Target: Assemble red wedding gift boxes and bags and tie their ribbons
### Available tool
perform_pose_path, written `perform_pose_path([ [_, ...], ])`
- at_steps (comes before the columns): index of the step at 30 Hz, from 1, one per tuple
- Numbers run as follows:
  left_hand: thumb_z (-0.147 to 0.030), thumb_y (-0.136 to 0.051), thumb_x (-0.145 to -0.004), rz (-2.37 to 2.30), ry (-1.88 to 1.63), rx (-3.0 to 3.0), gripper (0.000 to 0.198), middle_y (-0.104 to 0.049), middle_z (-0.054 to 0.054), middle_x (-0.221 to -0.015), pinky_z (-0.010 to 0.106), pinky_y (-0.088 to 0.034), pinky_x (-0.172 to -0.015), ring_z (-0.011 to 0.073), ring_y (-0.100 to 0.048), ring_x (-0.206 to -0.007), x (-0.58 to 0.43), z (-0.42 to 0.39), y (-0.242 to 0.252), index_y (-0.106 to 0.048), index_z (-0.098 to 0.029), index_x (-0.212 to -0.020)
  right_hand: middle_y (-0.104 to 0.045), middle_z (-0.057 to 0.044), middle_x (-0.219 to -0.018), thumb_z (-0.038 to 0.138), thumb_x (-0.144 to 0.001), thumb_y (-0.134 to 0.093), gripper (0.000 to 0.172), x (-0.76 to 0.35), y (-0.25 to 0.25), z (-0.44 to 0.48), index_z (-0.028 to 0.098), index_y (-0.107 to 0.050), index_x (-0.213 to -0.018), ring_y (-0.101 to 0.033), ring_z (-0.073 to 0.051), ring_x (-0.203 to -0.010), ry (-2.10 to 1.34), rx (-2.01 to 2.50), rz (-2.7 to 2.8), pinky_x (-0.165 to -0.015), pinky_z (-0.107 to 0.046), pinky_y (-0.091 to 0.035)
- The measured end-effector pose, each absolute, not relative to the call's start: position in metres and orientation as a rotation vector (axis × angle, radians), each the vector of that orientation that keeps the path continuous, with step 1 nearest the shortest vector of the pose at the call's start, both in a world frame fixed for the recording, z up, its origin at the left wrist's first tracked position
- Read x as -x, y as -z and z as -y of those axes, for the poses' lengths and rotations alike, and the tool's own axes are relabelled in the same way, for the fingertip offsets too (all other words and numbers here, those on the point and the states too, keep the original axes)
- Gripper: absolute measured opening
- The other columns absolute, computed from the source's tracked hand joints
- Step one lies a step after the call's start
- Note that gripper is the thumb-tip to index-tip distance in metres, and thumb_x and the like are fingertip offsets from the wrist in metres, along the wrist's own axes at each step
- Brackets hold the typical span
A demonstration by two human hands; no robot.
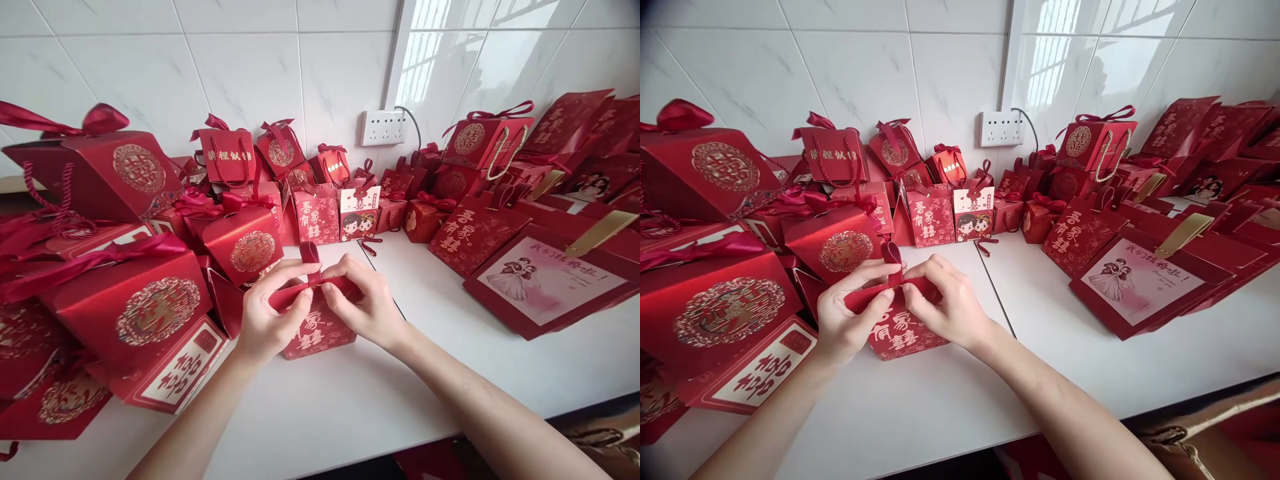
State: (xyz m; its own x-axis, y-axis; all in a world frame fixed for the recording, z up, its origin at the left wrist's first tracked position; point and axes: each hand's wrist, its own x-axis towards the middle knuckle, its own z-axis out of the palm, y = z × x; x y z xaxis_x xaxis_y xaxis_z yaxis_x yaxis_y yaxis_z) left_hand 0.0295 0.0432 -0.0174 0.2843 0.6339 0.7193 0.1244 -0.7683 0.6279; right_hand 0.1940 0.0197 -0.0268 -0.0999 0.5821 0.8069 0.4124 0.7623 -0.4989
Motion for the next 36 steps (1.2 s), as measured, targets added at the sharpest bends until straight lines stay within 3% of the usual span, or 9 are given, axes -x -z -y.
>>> perform_pose_path([
  [8, -0.017, -0.06, -0.083, -0.702, -1.498, -2.083, 0.023, -0.072, 0.004, -0.101, 0.026, -0.056, -0.084, 0.0174, -0.068, -0.094, -0.0306, -0.043, 0.0198, -0.071, -0.02, -0.103, -0.059, -0.001, -0.075, 0.017, -0.088, -0.056, 0.007, -0.1931, 0.026, -0.0185, 0.02, -0.061, -0.085, -0.056, -0.013, -0.066, -0.226, 0.813, 1.698, -0.062, -0.025, -0.047],
  [14, -0.02, -0.063, -0.079, -0.755, -1.45, -1.979, 0.022, -0.075, 0.005, -0.098, 0.028, -0.059, -0.078, 0.0202, -0.07, -0.091, -0.0318, -0.0458, 0.021, -0.073, -0.018, -0.099, -0.06, 0.001, -0.074, 0.015, -0.082, -0.057, 0.007, -0.1923, 0.0219, -0.0185, 0.019, -0.061, -0.078, -0.055, -0.012, -0.064, -0.378, 0.875, 1.623, -0.061, -0.024, -0.045],
  [20, -0.019, -0.065, -0.079, -0.773, -1.464, -1.934, 0.023, -0.076, 0.002, -0.1, 0.022, -0.057, -0.083, 0.0176, -0.071, -0.094, -0.0323, -0.0445, 0.0217, -0.074, -0.02, -0.1, -0.06, 0.001, -0.074, 0.016, -0.081, -0.057, 0.007, -0.1943, 0.0203, -0.0188, 0.019, -0.06, -0.076, -0.055, -0.012, -0.066, -0.491, 0.83, 1.609, -0.063, -0.024, -0.045],
  [36, -0.019, -0.064, -0.08, -0.747, -1.458, -1.951, 0.021, -0.075, 0.002, -0.1, 0.022, -0.057, -0.085, 0.0167, -0.071, -0.095, -0.0342, -0.0452, 0.0215, -0.073, -0.02, -0.099, -0.059, 0.001, -0.072, 0.015, -0.078, -0.056, 0.007, -0.1955, 0.0203, -0.0188, 0.019, -0.061, -0.075, -0.055, -0.012, -0.064, -0.473, 0.839, 1.604, -0.062, -0.025, -0.045],
])
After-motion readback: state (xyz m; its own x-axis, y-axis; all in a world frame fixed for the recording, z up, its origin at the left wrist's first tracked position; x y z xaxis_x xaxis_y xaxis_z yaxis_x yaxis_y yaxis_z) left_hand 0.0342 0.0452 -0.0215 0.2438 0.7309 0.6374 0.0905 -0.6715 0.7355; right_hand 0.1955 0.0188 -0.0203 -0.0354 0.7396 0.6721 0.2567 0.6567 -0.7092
